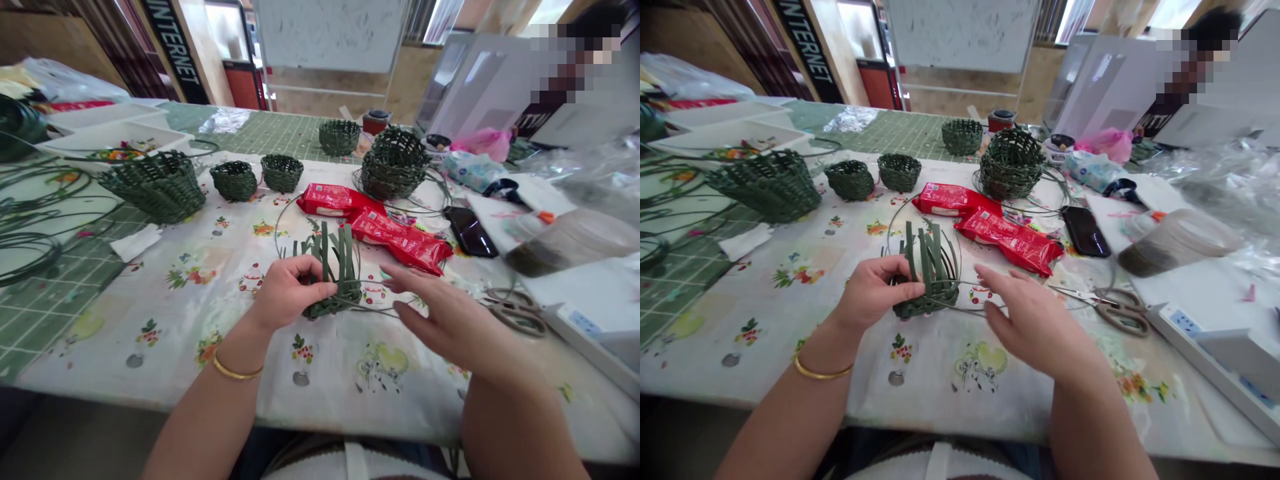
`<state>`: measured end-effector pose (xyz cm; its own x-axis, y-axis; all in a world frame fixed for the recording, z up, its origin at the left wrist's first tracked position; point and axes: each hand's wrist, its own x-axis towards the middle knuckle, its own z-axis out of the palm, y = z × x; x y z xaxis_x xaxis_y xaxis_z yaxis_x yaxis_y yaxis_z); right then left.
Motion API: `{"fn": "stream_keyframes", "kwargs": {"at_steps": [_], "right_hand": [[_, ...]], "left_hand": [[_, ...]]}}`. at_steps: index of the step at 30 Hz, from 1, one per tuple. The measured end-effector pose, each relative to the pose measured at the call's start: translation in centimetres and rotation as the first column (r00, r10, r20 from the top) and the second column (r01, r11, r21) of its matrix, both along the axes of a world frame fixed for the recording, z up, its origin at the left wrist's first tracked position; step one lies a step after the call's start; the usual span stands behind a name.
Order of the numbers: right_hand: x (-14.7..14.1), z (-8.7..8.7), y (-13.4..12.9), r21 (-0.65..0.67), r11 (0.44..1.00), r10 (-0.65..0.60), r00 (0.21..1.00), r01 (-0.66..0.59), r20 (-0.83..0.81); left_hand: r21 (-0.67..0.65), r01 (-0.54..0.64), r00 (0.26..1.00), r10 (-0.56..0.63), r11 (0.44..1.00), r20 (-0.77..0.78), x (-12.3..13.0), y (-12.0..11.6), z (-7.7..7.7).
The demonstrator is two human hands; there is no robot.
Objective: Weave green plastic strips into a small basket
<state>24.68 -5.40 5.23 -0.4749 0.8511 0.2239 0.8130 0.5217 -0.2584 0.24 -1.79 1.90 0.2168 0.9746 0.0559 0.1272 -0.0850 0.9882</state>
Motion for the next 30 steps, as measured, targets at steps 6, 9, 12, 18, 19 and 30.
{"fn": "stream_keyframes", "kwargs": {"at_steps": [6, 9, 12, 18, 19, 30], "right_hand": [[-3.8, -0.6, 0.0, 0.237, 0.964, 0.137, 0.989, -0.119, -0.063], [-4.2, -1.6, 0.6, 0.275, 0.957, 0.141, 0.975, -0.09, -0.171], [-4.5, -1.7, 0.2, 0.274, 0.961, 0.096, 0.961, -0.022, -0.26], [-4.8, -0.2, -0.8, 0.212, 0.977, 0.017, 0.983, 0.022, -0.181], [-4.8, -0.1, -0.8, 0.166, 0.986, 0.022, 0.982, 0.009, -0.185], [-4.9, -0.8, -0.4, -0.029, 0.999, -0.026, 0.942, 0.017, -0.334]], "left_hand": [[-0.214, 0.072, 0.976, -0.025, 0.974, 0.218, 0.8, -0.4, 1.0], [-0.25, 0.059, 0.959, 0.015, 0.966, 0.283, 0.9, -0.4, 0.9], [-0.275, 0.043, 0.942, 0.053, 0.96, 0.331, 1.1, -0.3, 0.7], [-0.259, -0.035, 0.961, 0.104, 0.965, 0.256, 1.6, -0.5, 1.0], [-0.263, -0.044, 0.964, 0.11, 0.964, 0.241, 1.6, -0.6, 1.1], [-0.347, 0.057, 0.936, 0.071, 0.936, 0.346, 1.2, -0.6, 1.2]]}}
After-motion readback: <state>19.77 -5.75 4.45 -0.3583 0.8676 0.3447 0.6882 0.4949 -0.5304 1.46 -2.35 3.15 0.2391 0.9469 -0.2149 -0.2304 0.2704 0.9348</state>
